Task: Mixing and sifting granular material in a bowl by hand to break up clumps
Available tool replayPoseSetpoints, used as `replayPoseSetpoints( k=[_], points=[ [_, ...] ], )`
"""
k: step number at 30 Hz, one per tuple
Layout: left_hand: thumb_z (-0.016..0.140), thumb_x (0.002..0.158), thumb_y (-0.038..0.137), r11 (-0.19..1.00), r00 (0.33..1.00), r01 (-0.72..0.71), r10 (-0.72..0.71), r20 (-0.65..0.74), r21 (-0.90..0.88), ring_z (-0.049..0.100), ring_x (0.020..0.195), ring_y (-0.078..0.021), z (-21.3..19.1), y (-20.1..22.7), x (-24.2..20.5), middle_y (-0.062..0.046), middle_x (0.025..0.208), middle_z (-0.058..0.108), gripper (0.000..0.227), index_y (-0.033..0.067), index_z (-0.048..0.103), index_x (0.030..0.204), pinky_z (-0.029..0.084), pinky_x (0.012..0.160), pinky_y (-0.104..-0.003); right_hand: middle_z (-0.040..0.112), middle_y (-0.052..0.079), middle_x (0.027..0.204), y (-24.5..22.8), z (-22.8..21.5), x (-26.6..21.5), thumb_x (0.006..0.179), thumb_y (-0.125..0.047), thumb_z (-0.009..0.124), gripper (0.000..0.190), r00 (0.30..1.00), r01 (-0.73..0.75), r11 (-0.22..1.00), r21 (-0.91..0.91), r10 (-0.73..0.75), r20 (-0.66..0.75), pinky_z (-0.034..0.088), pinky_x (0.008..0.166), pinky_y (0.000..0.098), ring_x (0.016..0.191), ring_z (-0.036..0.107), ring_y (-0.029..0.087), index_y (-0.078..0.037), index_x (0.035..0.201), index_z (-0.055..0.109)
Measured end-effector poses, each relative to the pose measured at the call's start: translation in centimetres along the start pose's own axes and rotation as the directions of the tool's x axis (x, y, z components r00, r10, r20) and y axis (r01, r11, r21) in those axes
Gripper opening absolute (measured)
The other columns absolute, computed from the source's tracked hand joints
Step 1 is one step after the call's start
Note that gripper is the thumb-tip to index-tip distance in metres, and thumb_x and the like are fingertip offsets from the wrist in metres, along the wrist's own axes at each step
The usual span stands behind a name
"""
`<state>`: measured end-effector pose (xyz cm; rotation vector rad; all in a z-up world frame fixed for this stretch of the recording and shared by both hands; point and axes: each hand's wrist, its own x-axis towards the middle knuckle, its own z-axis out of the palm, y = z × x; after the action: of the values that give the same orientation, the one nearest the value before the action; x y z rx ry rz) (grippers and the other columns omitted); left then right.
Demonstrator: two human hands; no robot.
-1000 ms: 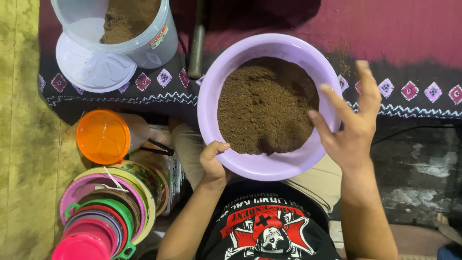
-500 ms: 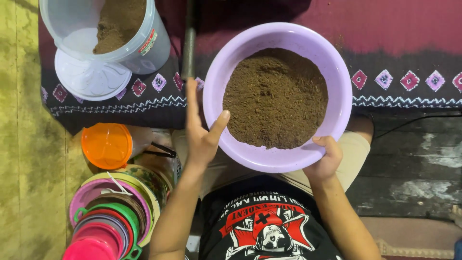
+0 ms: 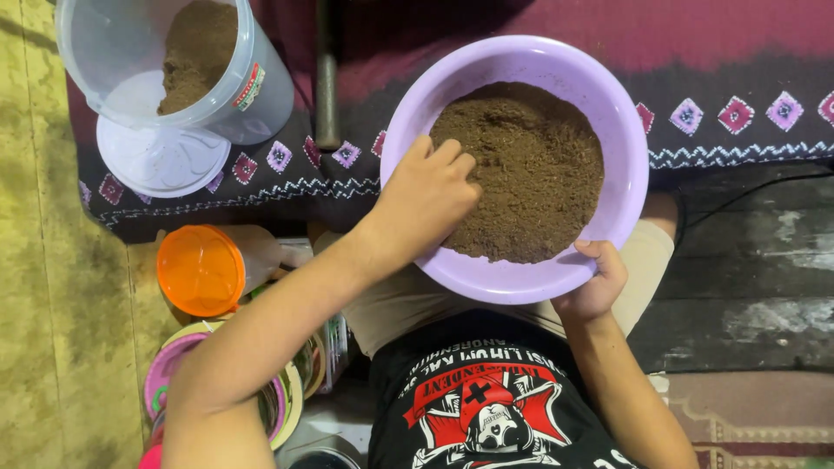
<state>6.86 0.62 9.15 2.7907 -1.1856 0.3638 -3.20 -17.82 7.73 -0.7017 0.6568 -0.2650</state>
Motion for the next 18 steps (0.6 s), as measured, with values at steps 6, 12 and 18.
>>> replayPoseSetpoints(
  k=[6, 12, 18],
  points=[
    [0.08, 0.077, 0.013, 0.993, 0.992, -0.099, 0.104, 0.076, -0.068, 0.061, 0.078, -0.0258, 1.8, -0.6, 0.5, -0.009, 0.087, 0.073, 0.001, 0.0131, 0.08, 0.078, 0.04, 0.063, -0.039, 0.047, -0.003, 0.072, 0.8, -4.6, 2.3, 0.071, -0.013, 0.056, 0.026, 0.997, -0.074, 0.994, -0.078, 0.073, -0.014, 0.039, 0.067, 0.0273, 0.064, 0.046, 0.013, -0.014, 0.097, 0.059],
    [0.078, 0.083, 0.021, 0.991, 0.992, -0.093, 0.101, 0.079, -0.095, 0.063, 0.08, -0.0229, 2.1, -0.8, 0.0, -0.007, 0.094, 0.073, 0.008, 0.0134, 0.079, 0.085, 0.044, 0.063, -0.035, 0.047, -0.002, 0.071, 0.5, -3.5, 2.1, 0.069, -0.015, 0.057, 0.029, 0.996, -0.087, 0.989, -0.118, 0.087, 0.0, 0.039, 0.064, 0.0295, 0.062, 0.046, 0.014, -0.015, 0.098, 0.06],
    [0.069, 0.083, 0.004, 0.996, 0.989, -0.04, 0.052, 0.141, -0.085, 0.062, 0.078, -0.0196, 1.3, -1.5, -0.2, -0.008, 0.093, 0.068, 0.012, 0.0071, 0.075, 0.092, 0.048, 0.06, -0.03, 0.048, 0.001, 0.071, 0.7, -3.4, 2.0, 0.07, -0.015, 0.058, 0.029, 0.992, -0.101, 0.983, -0.156, 0.111, 0.054, 0.042, 0.062, 0.0291, 0.058, 0.048, 0.015, -0.012, 0.099, 0.06]
  ],
)
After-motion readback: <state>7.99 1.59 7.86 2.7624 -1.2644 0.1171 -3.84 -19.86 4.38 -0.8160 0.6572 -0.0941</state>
